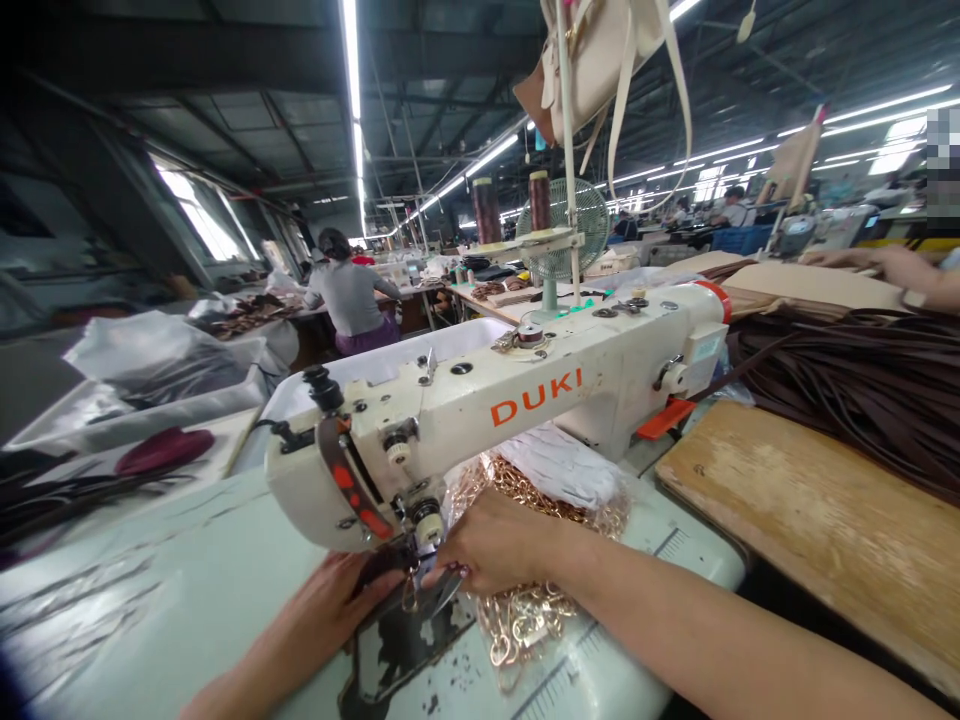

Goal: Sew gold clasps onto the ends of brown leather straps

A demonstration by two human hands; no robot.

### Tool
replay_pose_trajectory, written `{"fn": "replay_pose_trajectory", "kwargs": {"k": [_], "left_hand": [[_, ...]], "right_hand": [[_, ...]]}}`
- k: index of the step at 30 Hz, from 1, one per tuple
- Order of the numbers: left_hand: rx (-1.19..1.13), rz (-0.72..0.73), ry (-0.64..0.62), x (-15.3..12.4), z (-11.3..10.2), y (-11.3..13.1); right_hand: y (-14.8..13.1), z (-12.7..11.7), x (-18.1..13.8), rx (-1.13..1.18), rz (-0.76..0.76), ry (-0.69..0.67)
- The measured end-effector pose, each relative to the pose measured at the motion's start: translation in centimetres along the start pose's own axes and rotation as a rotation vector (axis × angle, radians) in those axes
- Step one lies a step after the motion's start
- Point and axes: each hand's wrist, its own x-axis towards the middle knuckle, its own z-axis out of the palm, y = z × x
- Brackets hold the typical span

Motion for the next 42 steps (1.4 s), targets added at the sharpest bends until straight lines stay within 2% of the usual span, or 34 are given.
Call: {"fn": "replay_pose_trajectory", "kwargs": {"k": [2, 3, 7, 10, 13, 15, 17, 19, 21, 23, 26, 30, 36, 42], "left_hand": [[-0.005, 0.093, -0.093, 0.3, -0.4, 0.1], [0.013, 0.134, -0.099, 0.4, -0.6, 0.2], [0.093, 0.236, -0.038, -0.5, -0.8, 0.1], [0.128, 0.164, -0.023, -3.0, -1.2, 0.4], [0.119, 0.029, -0.007, -6.1, -2.9, 2.0], [-0.158, -0.151, -0.009, -7.9, -4.4, 4.1], [-0.661, -0.348, 0.005, -9.3, -5.5, 6.7], [-1.081, -0.476, 0.051, -10.4, -6.0, 9.3], [-1.297, -0.555, 0.112, -11.3, -5.9, 11.6], [-1.394, -0.574, 0.147, -12.0, -5.7, 13.5], [-1.407, -0.562, 0.151, -12.9, -6.0, 15.4], [-1.295, -0.607, 0.134, -13.8, -6.8, 16.7], [-1.236, -0.643, 0.16, -15.0, -7.3, 18.5], [-1.285, -0.626, 0.124, -15.4, -7.0, 19.3]], "right_hand": [[-0.1, -0.2, 0.3, -0.001, 0.009, -0.027], [-0.2, -0.4, 0.4, -0.016, 0.014, -0.039], [-1.4, -2.5, 0.4, -0.126, 0.049, -0.109], [-2.9, -4.1, -0.7, -0.124, 0.137, -0.081], [-5.3, -4.7, -2.3, -0.015, 0.308, 0.036], [-7.4, -4.3, -3.2, 0.075, 0.377, 0.124], [-9.7, -3.7, -3.7, 0.167, 0.372, 0.197], [-11.9, -3.2, -4.0, 0.265, 0.33, 0.248], [-13.7, -2.9, -4.0, 0.359, 0.293, 0.291], [-14.9, -2.8, -3.8, 0.429, 0.263, 0.32], [-15.9, -3.0, -3.6, 0.473, 0.203, 0.323], [-16.5, -3.5, -3.7, 0.481, 0.155, 0.314], [-17.3, -4.5, -5.5, 0.555, 0.194, 0.438], [-17.3, -4.5, -6.0, 0.449, 0.058, 0.338]]}}
